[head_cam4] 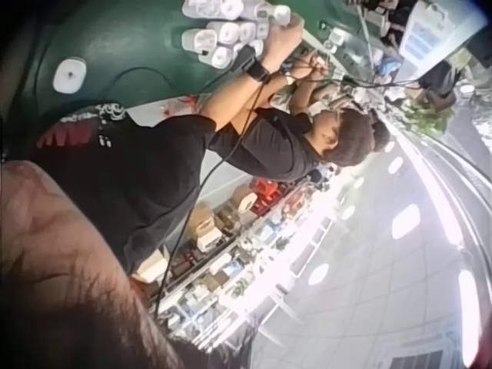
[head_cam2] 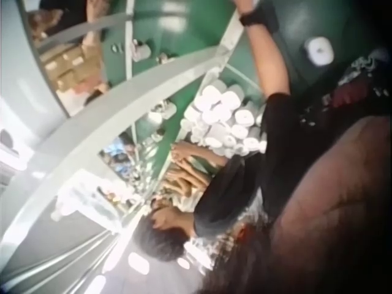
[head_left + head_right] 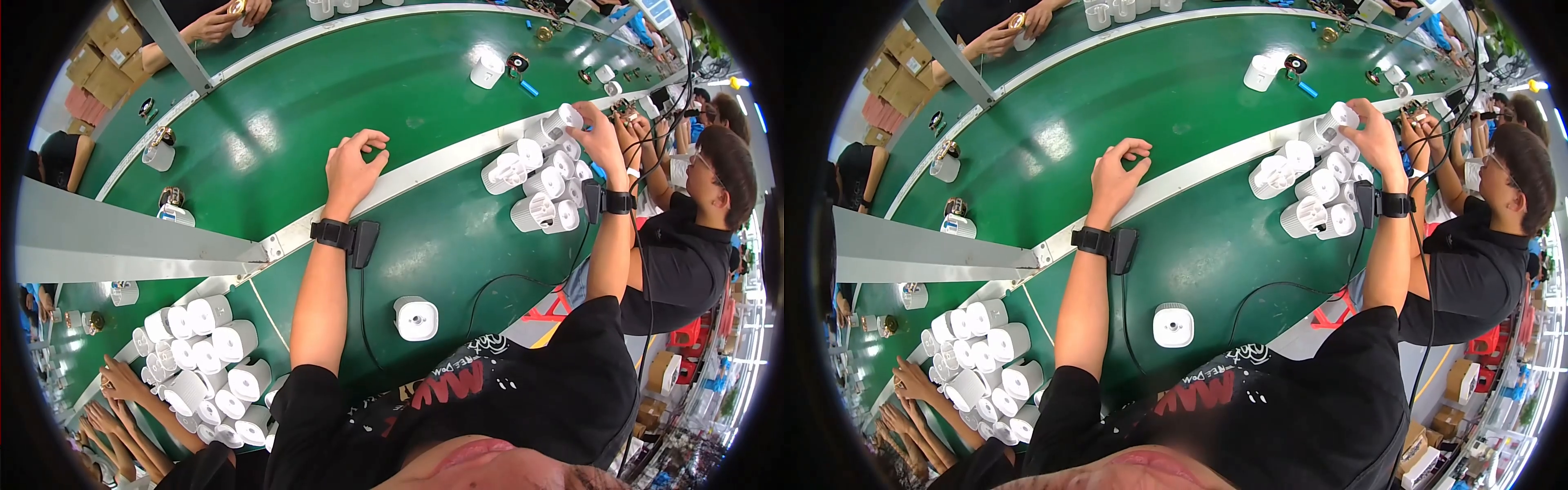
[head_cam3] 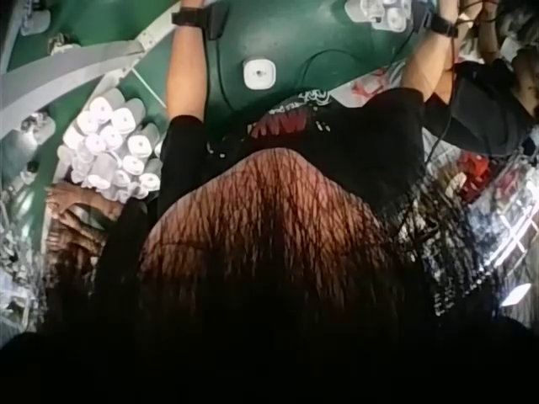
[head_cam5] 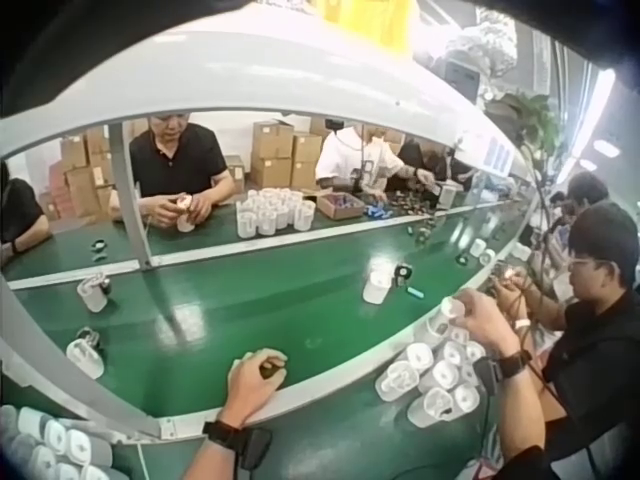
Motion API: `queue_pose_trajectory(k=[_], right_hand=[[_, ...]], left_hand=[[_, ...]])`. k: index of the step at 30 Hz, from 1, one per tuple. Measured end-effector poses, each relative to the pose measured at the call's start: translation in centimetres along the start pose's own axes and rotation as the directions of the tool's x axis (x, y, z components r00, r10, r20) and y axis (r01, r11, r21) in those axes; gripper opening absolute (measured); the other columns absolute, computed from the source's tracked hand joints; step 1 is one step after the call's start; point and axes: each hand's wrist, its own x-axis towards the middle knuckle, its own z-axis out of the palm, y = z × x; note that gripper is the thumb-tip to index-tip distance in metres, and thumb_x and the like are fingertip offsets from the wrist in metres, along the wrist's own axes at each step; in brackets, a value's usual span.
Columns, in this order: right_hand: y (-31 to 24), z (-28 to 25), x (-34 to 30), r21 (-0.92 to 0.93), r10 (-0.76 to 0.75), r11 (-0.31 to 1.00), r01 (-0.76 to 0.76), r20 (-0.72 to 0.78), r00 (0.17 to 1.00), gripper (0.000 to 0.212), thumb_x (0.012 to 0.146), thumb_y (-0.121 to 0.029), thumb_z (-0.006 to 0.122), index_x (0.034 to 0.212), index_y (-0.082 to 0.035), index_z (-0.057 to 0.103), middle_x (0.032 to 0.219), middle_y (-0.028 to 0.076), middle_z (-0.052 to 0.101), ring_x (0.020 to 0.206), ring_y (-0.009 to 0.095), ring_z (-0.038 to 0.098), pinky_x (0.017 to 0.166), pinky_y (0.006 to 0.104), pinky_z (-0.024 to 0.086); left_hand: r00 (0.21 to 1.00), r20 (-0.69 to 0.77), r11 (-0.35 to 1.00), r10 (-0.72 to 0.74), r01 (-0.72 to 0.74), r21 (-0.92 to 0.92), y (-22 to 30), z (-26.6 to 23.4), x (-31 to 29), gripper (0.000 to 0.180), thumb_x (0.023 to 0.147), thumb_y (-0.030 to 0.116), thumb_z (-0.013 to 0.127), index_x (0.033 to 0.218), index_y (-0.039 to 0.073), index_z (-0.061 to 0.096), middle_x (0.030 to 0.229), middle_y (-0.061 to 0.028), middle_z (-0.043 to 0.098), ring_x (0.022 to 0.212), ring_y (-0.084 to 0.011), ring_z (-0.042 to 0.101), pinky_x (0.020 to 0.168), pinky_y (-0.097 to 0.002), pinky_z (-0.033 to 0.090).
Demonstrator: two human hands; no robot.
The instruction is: Manually assembling small white cylindrical components on a production line.
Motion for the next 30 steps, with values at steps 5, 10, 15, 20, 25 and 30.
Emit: queue_pose_trajectory(k=[5, 10, 15, 20, 25, 30], right_hand=[[-0.6, 0.1, -0.3, -0.025, 0.029, 0.999, -0.028, 0.034, 0.999, 0.055, 0.079, -0.017, 0.074, 0.128, -0.001, 0.055, 0.124, 0.014, 0.063, 0.114, 0.028, 0.060, 0.096, 0.0367, 0.047], [-1.7, -0.3, -0.8, -0.017, 0.039, 0.999, -0.039, 0.012, 0.999, 0.058, 0.081, -0.022, 0.073, 0.132, -0.003, 0.053, 0.128, 0.015, 0.061, 0.116, 0.030, 0.059, 0.098, 0.0378, 0.047], [-3.4, -1.4, 1.5, -0.095, -0.012, 0.995, 0.014, 0.026, 1.000, 0.057, 0.084, -0.026, 0.072, 0.133, -0.003, 0.054, 0.131, 0.016, 0.060, 0.118, 0.030, 0.059, 0.098, 0.0380, 0.047], [-9.8, 1.7, 9.5, 0.018, -0.255, 0.967, 0.255, 0.142, 0.956, 0.056, 0.085, -0.030, 0.070, 0.132, -0.003, 0.054, 0.130, 0.019, 0.060, 0.118, 0.032, 0.059, 0.098, 0.0400, 0.047], [-9.3, 9.3, 16.6, -0.137, -0.267, 0.940, 0.314, 0.279, 0.922, 0.061, 0.079, -0.034, 0.073, 0.129, -0.004, 0.057, 0.129, 0.020, 0.060, 0.114, 0.032, 0.061, 0.097, 0.0392, 0.048], [-11.9, 12.8, 15.8, -0.458, 0.010, 0.877, 0.148, 0.324, 0.946, 0.063, 0.070, -0.041, 0.078, 0.122, -0.008, 0.064, 0.117, 0.020, 0.066, 0.105, 0.035, 0.065, 0.090, 0.0419, 0.052]], left_hand=[[0.999, 0.010, 0.998, -0.032, 0.032, -0.045, 0.0, 0.2, 0.0, 0.018, 0.079, 0.016, 0.069, 0.097, 0.017, 0.069, 0.091, 0.0078, 0.072, 0.086, -0.0138, 0.060, 0.086, -0.0318, 0.042], [0.999, 0.010, 0.998, -0.045, 0.045, -0.044, -0.2, 0.2, 0.0, 0.018, 0.079, 0.017, 0.069, 0.097, 0.017, 0.069, 0.091, 0.0080, 0.072, 0.086, -0.0138, 0.060, 0.086, -0.0319, 0.042], [0.999, 0.011, 0.999, -0.034, 0.035, -0.037, -0.1, 0.1, -0.1, 0.018, 0.079, 0.017, 0.069, 0.097, 0.017, 0.069, 0.091, 0.0080, 0.072, 0.086, -0.0140, 0.060, 0.086, -0.0322, 0.043], [1.000, -0.009, 1.000, -0.025, 0.025, -0.003, -0.4, -0.6, -0.5, 0.018, 0.079, 0.017, 0.069, 0.097, 0.017, 0.069, 0.090, 0.0077, 0.071, 0.086, -0.0145, 0.060, 0.086, -0.0325, 0.043], [1.000, -0.020, 1.000, -0.012, 0.012, -0.016, 0.2, 0.3, 0.0, 0.018, 0.079, 0.018, 0.069, 0.097, 0.016, 0.069, 0.089, 0.0072, 0.071, 0.085, -0.0148, 0.060, 0.086, -0.0328, 0.043], [0.998, -0.042, 0.998, -0.052, 0.050, -0.042, -0.4, -0.5, -0.2, 0.017, 0.079, 0.017, 0.068, 0.096, 0.016, 0.070, 0.088, 0.0078, 0.071, 0.086, -0.0146, 0.060, 0.085, -0.0332, 0.043]])
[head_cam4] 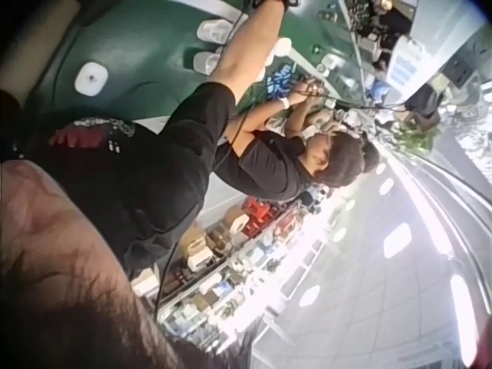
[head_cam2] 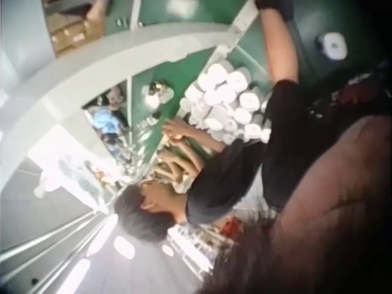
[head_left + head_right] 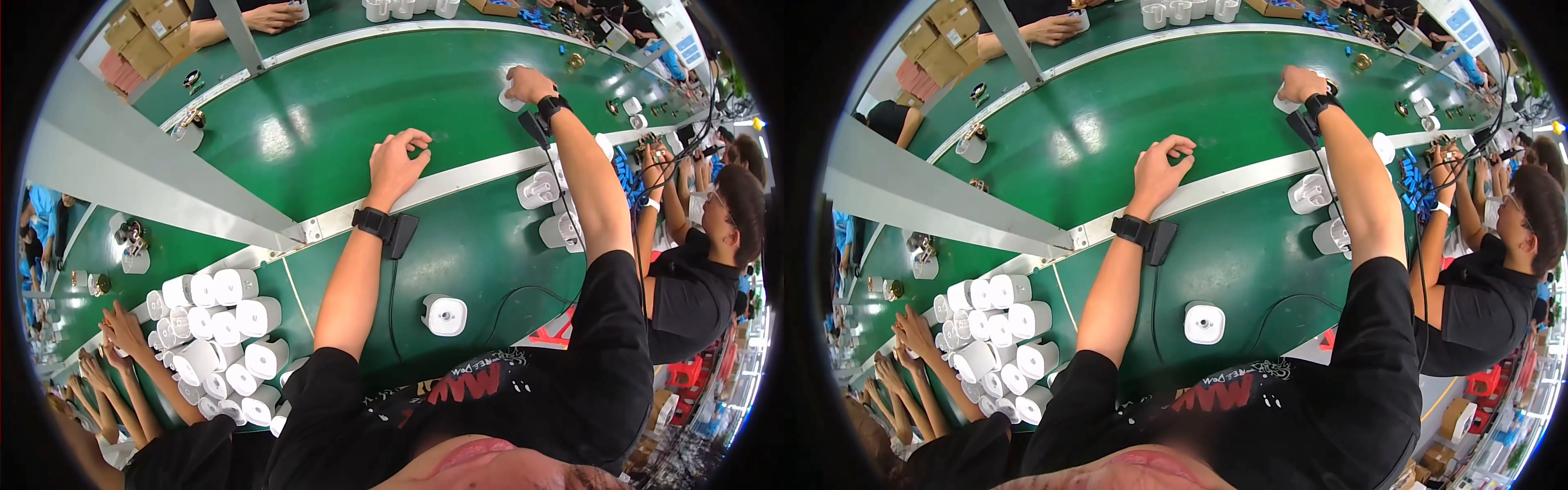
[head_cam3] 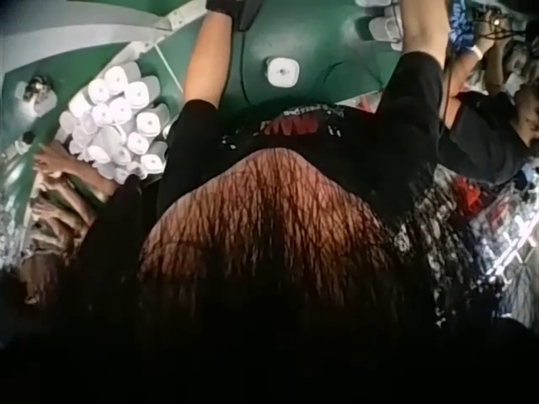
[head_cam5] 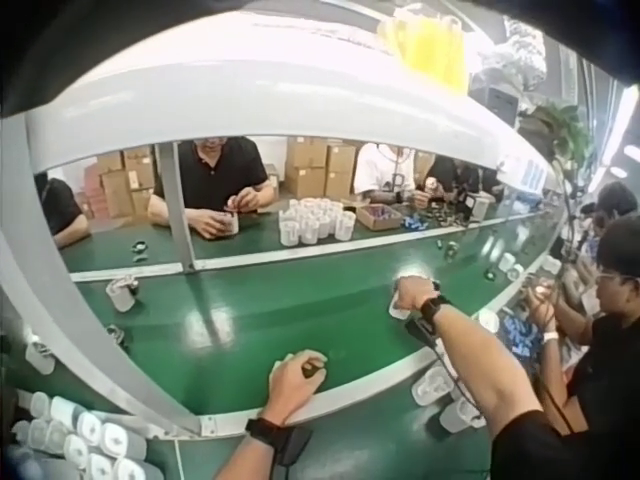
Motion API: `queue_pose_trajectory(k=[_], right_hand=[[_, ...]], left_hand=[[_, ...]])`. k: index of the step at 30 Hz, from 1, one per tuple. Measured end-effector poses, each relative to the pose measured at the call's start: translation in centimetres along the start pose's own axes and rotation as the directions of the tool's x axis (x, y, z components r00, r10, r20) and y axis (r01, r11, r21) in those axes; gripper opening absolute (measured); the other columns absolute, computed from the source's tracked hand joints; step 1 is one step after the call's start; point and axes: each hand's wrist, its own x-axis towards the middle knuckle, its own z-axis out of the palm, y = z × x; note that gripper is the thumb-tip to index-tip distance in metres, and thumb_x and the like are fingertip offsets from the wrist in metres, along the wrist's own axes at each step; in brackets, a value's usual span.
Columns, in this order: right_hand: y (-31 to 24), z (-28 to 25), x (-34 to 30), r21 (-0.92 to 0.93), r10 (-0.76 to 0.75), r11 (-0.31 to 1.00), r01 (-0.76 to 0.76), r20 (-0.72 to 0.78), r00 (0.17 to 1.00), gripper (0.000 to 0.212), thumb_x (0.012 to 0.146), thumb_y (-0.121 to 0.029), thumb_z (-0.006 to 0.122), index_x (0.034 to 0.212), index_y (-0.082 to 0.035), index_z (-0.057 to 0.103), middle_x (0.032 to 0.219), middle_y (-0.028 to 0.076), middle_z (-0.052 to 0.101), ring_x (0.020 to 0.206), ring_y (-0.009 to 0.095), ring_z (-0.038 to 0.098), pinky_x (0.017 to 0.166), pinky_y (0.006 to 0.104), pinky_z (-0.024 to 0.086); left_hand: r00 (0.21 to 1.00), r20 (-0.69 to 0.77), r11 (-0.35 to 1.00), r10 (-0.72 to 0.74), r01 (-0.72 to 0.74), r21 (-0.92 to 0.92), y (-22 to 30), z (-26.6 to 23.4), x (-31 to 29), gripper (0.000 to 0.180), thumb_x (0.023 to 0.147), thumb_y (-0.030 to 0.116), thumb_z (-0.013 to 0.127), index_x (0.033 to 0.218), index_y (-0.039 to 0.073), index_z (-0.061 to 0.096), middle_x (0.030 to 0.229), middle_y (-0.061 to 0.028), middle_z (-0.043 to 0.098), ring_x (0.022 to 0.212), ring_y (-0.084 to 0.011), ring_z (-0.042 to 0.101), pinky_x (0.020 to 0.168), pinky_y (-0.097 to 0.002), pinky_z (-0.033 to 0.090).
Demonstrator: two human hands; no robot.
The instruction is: Manually assembling small white cylindrical components on a production line.
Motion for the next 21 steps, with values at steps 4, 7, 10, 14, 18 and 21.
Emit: queue_pose_trajectory(k=[4, 7, 10, 14, 18, 21], right_hand=[[-2.8, -1.7, -0.7, 0.237, 0.089, 0.970, -0.042, -0.188, 0.978, 0.065, 0.068, -0.045, 0.079, 0.120, -0.008, 0.065, 0.113, 0.018, 0.069, 0.101, 0.033, 0.068, 0.088, 0.0396, 0.054], [-8.3, -1.9, -3.6, 0.656, 0.084, 0.742, 0.139, -0.296, 0.951, 0.070, 0.069, -0.046, 0.079, 0.119, 0.000, 0.064, 0.101, 0.018, 0.071, 0.091, 0.028, 0.069, 0.082, 0.0359, 0.055], [-14.1, 0.6, -8.5, 0.703, 0.014, 0.628, 0.335, -0.440, 0.898, 0.069, 0.071, -0.031, 0.083, 0.125, 0.004, 0.059, 0.098, 0.016, 0.070, 0.086, 0.023, 0.068, 0.079, 0.0325, 0.054], [-18.4, 5.7, -13.4, 0.757, -0.102, 0.470, 0.453, -0.464, 0.880, 0.071, 0.069, -0.026, 0.083, 0.127, 0.006, 0.057, 0.112, 0.022, 0.068, 0.098, 0.031, 0.068, 0.087, 0.0374, 0.054], [-16.9, 5.7, -12.7, 0.835, -0.108, 0.419, 0.358, -0.346, 0.932, 0.068, 0.072, -0.022, 0.081, 0.130, 0.005, 0.055, 0.113, 0.019, 0.067, 0.099, 0.026, 0.066, 0.089, 0.0352, 0.052], [-12.7, 3.6, -8.8, 0.812, -0.083, 0.543, 0.213, -0.201, 0.976, 0.065, 0.075, -0.025, 0.079, 0.129, 0.003, 0.056, 0.112, 0.021, 0.067, 0.102, 0.030, 0.066, 0.093, 0.0364, 0.051]], left_hand=[[0.999, 0.007, 0.997, -0.033, 0.034, -0.067, 0.1, 0.0, 0.5, 0.019, 0.083, 0.022, 0.068, 0.099, 0.012, 0.069, 0.090, 0.0031, 0.071, 0.087, -0.0139, 0.061, 0.082, -0.0327, 0.045], [0.985, -0.104, 0.866, -0.137, 0.068, -0.496, 0.3, -0.1, 0.9, 0.031, 0.089, 0.025, 0.067, 0.113, 0.005, 0.062, 0.094, -0.0056, 0.069, 0.087, -0.0153, 0.062, 0.077, -0.0316, 0.049], [0.957, -0.179, 0.698, -0.227, 0.032, -0.716, 0.1, 0.4, 1.4, 0.042, 0.089, 0.025, 0.069, 0.121, 0.002, 0.055, 0.098, -0.0106, 0.068, 0.088, -0.0177, 0.064, 0.077, -0.0314, 0.051], [0.944, -0.246, 0.762, -0.222, 0.010, -0.648, -0.7, 0.4, 1.4, 0.052, 0.086, 0.021, 0.073, 0.127, 0.000, 0.048, 0.107, -0.0133, 0.064, 0.095, -0.0196, 0.064, 0.083, -0.0332, 0.052], [0.948, -0.277, 0.893, -0.156, 0.015, -0.450, 0.4, -0.2, 1.3, 0.056, 0.081, 0.018, 0.078, 0.125, 0.000, 0.048, 0.109, -0.0131, 0.063, 0.097, -0.0203, 0.063, 0.085, -0.0340, 0.052], [0.953, -0.262, 0.927, -0.149, 0.042, -0.373, 0.2, -0.8, 1.2, 0.057, 0.077, 0.018, 0.081, 0.122, 0.000, 0.050, 0.107, -0.0127, 0.064, 0.096, -0.0206, 0.064, 0.084, -0.0339, 0.052]])
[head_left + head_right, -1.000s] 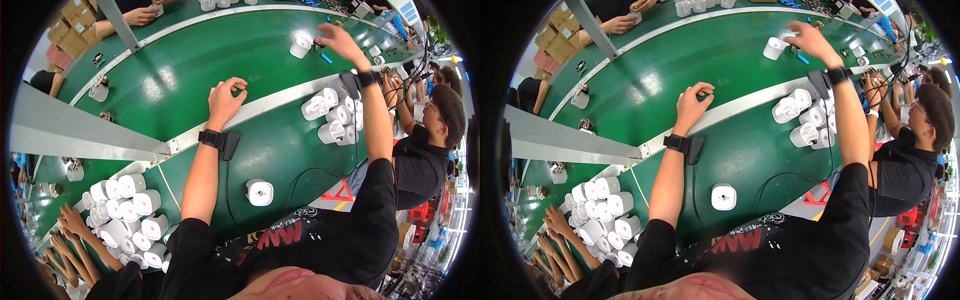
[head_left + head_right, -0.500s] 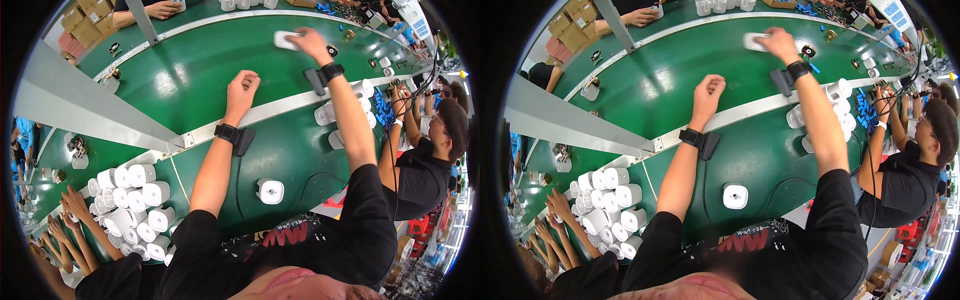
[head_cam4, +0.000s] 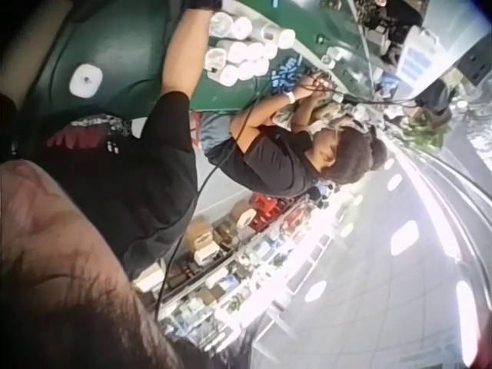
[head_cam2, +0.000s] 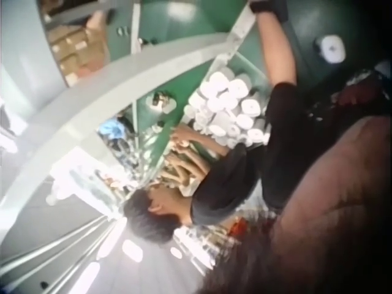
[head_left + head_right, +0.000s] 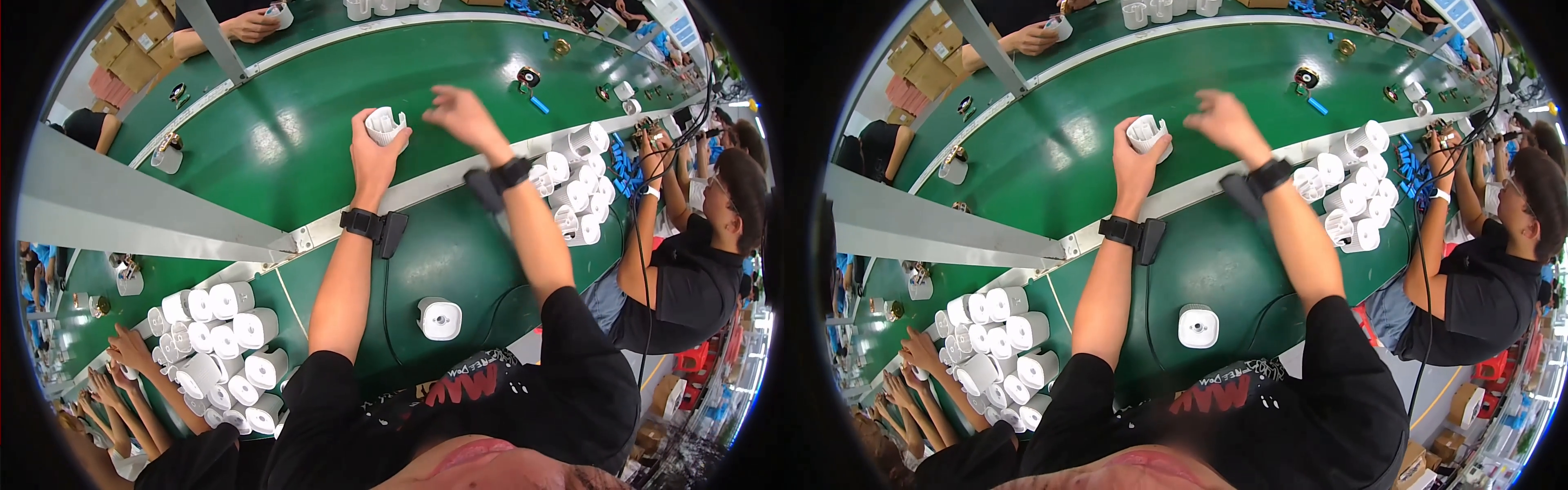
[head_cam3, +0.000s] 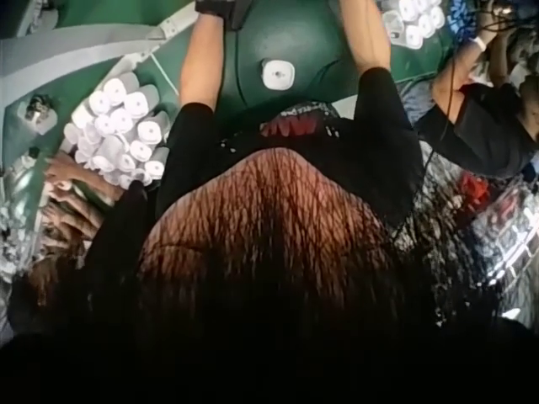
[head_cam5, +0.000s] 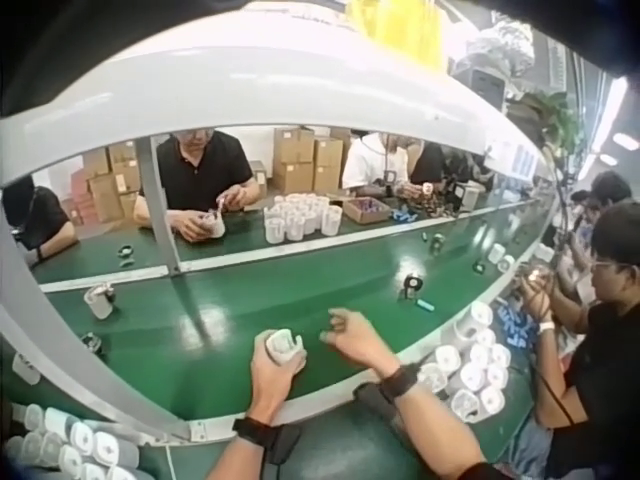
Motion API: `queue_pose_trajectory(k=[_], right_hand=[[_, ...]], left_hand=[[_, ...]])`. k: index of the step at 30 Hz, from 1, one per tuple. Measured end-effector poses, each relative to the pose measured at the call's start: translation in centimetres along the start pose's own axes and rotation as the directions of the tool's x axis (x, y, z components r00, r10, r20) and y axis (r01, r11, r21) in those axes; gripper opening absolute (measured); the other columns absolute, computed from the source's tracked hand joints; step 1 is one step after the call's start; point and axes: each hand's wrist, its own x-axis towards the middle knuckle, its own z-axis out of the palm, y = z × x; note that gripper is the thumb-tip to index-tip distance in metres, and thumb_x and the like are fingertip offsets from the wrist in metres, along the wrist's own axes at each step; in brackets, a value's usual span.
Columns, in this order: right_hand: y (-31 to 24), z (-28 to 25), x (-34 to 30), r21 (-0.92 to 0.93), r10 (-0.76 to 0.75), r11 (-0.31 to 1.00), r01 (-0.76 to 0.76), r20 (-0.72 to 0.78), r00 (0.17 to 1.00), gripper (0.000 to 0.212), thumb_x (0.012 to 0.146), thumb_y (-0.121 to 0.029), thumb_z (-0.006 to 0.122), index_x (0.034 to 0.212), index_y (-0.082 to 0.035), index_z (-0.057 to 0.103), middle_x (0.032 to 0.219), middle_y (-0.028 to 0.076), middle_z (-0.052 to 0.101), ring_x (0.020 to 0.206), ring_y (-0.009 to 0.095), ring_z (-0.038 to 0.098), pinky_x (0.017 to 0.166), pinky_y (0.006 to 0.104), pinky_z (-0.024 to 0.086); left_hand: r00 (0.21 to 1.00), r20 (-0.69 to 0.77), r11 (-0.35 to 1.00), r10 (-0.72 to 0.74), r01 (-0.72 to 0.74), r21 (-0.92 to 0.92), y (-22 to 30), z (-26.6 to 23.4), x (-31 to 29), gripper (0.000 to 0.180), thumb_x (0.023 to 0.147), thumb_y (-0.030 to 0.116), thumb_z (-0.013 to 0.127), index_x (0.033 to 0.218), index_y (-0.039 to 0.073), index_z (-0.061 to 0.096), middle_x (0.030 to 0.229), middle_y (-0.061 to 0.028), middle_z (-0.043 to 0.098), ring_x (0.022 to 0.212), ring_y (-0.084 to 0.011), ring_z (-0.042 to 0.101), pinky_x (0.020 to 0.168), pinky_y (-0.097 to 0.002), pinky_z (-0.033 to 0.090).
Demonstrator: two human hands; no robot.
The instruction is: Manually assembling small white cylindrical components on a production line.
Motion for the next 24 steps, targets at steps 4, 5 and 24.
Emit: queue_pose_trajectory(k=[4, 5, 24], right_hand=[[3.2, -6.7, 4.9, -0.502, 0.223, 0.776, -0.382, -0.347, 0.911, 0.042, 0.080, -0.026, 0.065, 0.116, -0.003, 0.066, 0.112, 0.025, 0.067, 0.107, 0.041, 0.064, 0.093, 0.0470, 0.052], [4.9, -8.4, 6.5, -0.523, 0.287, 0.734, -0.434, -0.341, 0.895, 0.041, 0.082, -0.026, 0.062, 0.117, -0.004, 0.065, 0.114, 0.024, 0.066, 0.109, 0.040, 0.063, 0.094, 0.0470, 0.052], [14.2, -7.7, 9.8, 0.780, 0.329, -0.384, -0.495, 0.616, 0.716, 0.037, 0.087, -0.008, 0.068, 0.067, -0.012, 0.038, 0.057, 0.001, 0.035, 0.047, 0.014, 0.035, 0.043, 0.0277, 0.030]], left_hand=[[0.999, 0.044, 0.997, -0.028, 0.024, 0.074, 0.0, 0.4, 0.2, 0.058, 0.074, 0.020, 0.083, 0.120, 0.002, 0.052, 0.105, -0.0131, 0.067, 0.095, -0.0233, 0.066, 0.084, -0.0351, 0.052], [0.998, 0.055, 0.995, -0.027, 0.021, 0.099, 0.3, 0.6, 0.1, 0.058, 0.073, 0.020, 0.083, 0.120, 0.004, 0.052, 0.105, -0.0139, 0.068, 0.096, -0.0258, 0.067, 0.084, -0.0363, 0.053], [1.000, 0.012, 0.990, -0.004, 0.002, 0.143, 0.3, -0.4, 0.2, 0.057, 0.071, 0.023, 0.082, 0.118, 0.009, 0.055, 0.103, -0.0125, 0.070, 0.093, -0.0304, 0.068, 0.082, -0.0406, 0.053]])
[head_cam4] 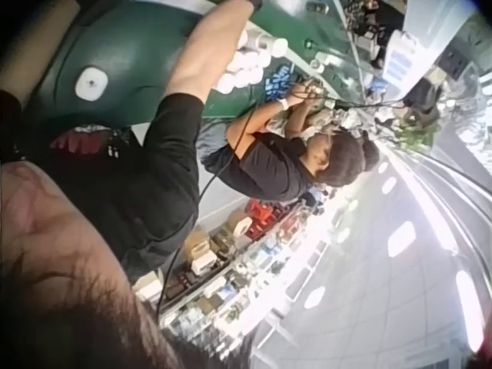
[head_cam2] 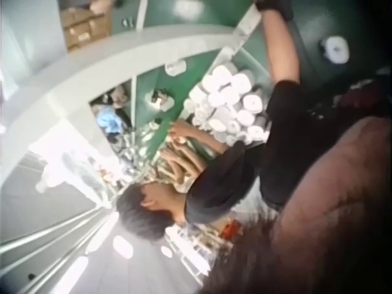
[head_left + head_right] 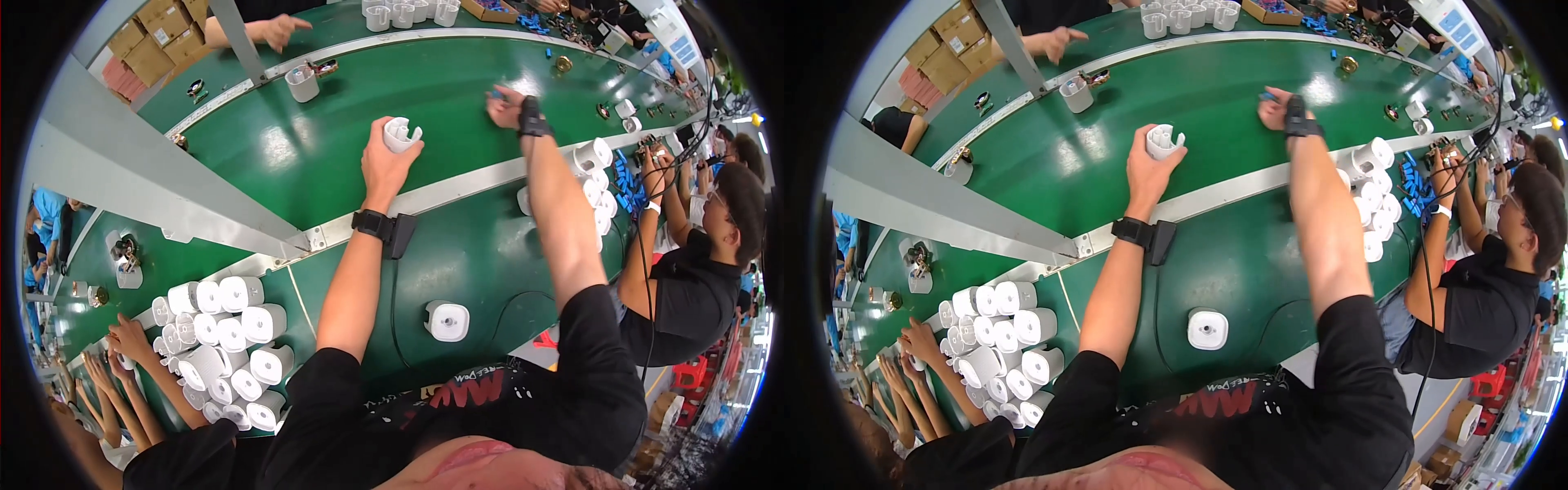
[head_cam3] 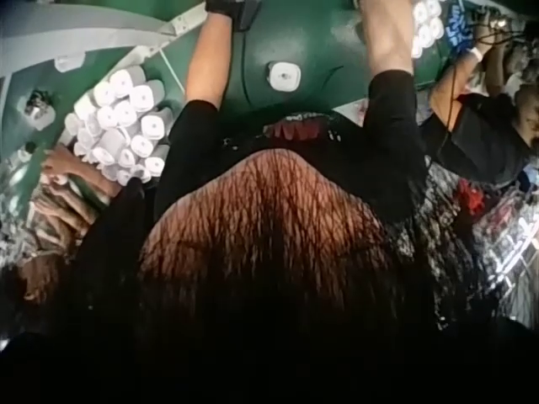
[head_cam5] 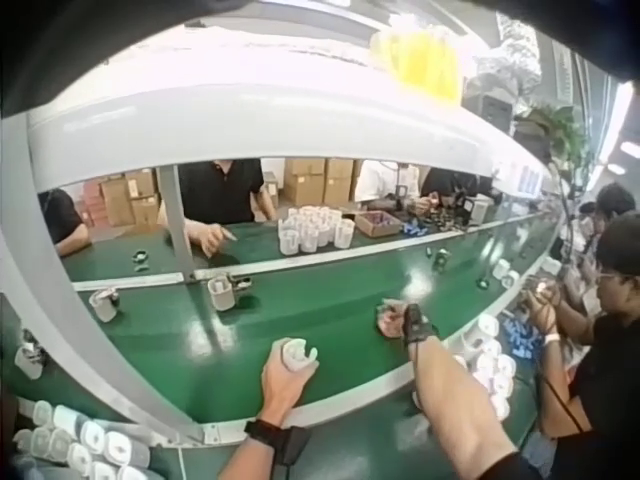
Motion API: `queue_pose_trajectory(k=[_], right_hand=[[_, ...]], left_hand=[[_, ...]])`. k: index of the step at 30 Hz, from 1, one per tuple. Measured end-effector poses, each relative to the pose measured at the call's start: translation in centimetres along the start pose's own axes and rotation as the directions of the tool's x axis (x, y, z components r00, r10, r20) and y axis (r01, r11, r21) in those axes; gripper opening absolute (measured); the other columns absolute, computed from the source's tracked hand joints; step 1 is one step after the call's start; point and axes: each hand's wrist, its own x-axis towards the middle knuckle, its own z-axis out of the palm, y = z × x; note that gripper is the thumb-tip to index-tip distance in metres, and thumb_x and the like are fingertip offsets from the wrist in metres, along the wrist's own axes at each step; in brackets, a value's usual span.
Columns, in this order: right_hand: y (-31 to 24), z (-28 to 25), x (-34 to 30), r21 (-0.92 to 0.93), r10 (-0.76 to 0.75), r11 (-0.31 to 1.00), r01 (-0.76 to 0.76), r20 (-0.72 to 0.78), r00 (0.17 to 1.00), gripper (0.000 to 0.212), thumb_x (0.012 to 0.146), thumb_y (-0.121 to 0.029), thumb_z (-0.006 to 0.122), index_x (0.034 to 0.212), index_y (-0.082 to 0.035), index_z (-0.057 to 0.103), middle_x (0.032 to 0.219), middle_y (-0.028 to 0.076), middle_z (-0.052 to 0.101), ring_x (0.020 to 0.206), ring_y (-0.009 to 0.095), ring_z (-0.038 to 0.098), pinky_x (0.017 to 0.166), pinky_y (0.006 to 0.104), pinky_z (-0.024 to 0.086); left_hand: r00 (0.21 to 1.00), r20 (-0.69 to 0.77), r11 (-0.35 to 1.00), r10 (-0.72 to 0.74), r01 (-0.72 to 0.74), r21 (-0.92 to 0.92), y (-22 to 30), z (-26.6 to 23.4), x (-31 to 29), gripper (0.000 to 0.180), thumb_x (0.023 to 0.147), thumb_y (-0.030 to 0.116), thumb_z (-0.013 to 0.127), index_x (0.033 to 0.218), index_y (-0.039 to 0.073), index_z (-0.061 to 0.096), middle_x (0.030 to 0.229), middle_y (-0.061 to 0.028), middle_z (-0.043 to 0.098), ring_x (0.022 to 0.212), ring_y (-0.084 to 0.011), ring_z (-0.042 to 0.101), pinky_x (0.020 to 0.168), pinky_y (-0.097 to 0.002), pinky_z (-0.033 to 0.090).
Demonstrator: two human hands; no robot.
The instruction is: Manually assembling small white cylindrical components on a production line.
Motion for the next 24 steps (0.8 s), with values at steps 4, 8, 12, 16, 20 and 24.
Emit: queue_pose_trajectory(k=[4, 8, 12, 16, 20, 24], right_hand=[[5.3, 4.5, 1.7, 0.183, -0.141, 0.973, 0.140, -0.008, 0.990, 0.042, 0.091, -0.001, 0.063, 0.066, -0.012, 0.031, 0.058, -0.002, 0.028, 0.045, 0.010, 0.026, 0.039, 0.0235, 0.025], [15.8, 9.6, -1.4, 0.056, -0.180, 0.983, 0.174, 0.125, 0.976, 0.010, 0.096, -0.006, 0.060, 0.090, -0.003, 0.052, 0.068, -0.001, 0.046, 0.050, 0.008, 0.038, 0.047, 0.0174, 0.038], [20.7, 9.7, -7.6, -0.386, -0.504, 0.731, 0.563, 0.252, 0.826, 0.023, 0.096, -0.009, 0.061, 0.115, 0.004, 0.062, 0.083, 0.004, 0.063, 0.061, 0.007, 0.053, 0.055, 0.0174, 0.046], [21.7, 7.8, -8.4, -0.580, -0.609, 0.349, 0.736, 0.457, 0.649, 0.026, 0.095, -0.009, 0.063, 0.117, 0.004, 0.066, 0.092, 0.006, 0.069, 0.070, 0.008, 0.058, 0.060, 0.0208, 0.049], [20.7, 7.3, -8.9, -0.649, -0.565, 0.057, 0.758, 0.605, 0.561, 0.024, 0.093, -0.007, 0.065, 0.114, 0.003, 0.069, 0.093, 0.005, 0.070, 0.074, 0.008, 0.059, 0.062, 0.0221, 0.049], [20.3, 6.9, -9.7, -0.575, -0.505, -0.320, 0.753, 0.776, 0.378, 0.021, 0.091, -0.006, 0.066, 0.110, 0.001, 0.071, 0.090, 0.003, 0.071, 0.072, 0.008, 0.059, 0.062, 0.0213, 0.048]], left_hand=[[0.999, 0.039, 0.998, 0.005, -0.003, -0.064, 1.1, 0.9, 0.4, 0.057, 0.070, 0.017, 0.083, 0.118, 0.006, 0.055, 0.104, -0.0113, 0.068, 0.094, -0.0269, 0.067, 0.084, -0.0381, 0.052], [0.994, 0.025, 0.992, 0.106, -0.105, -0.066, -1.7, -0.8, -0.1, 0.059, 0.068, 0.009, 0.083, 0.120, 0.003, 0.055, 0.107, -0.0097, 0.066, 0.099, -0.0215, 0.065, 0.087, -0.0335, 0.051], [0.984, 0.077, 0.984, 0.160, -0.153, -0.087, -1.0, 0.0, 0.0, 0.065, 0.066, 0.004, 0.084, 0.123, 0.003, 0.055, 0.112, -0.0086, 0.064, 0.104, -0.0195, 0.062, 0.092, -0.0332, 0.051], [0.961, 0.273, 0.940, 0.038, 0.058, -0.336, -0.4, 0.1, -0.2, 0.069, 0.065, 0.000, 0.084, 0.127, 0.004, 0.054, 0.117, -0.0087, 0.062, 0.109, -0.0180, 0.060, 0.096, -0.0338, 0.050], [0.938, 0.344, 0.896, 0.046, 0.114, -0.429, -0.3, 0.2, -0.1, 0.070, 0.065, -0.003, 0.083, 0.128, 0.003, 0.052, 0.120, -0.0098, 0.061, 0.112, -0.0185, 0.060, 0.097, -0.0348, 0.050], [0.893, 0.448, 0.857, 0.027, 0.210, -0.471, -0.7, 0.0, 0.3, 0.069, 0.065, -0.002, 0.083, 0.127, 0.002, 0.053, 0.119, -0.0109, 0.063, 0.114, -0.0201, 0.060, 0.098, -0.0353, 0.049]])
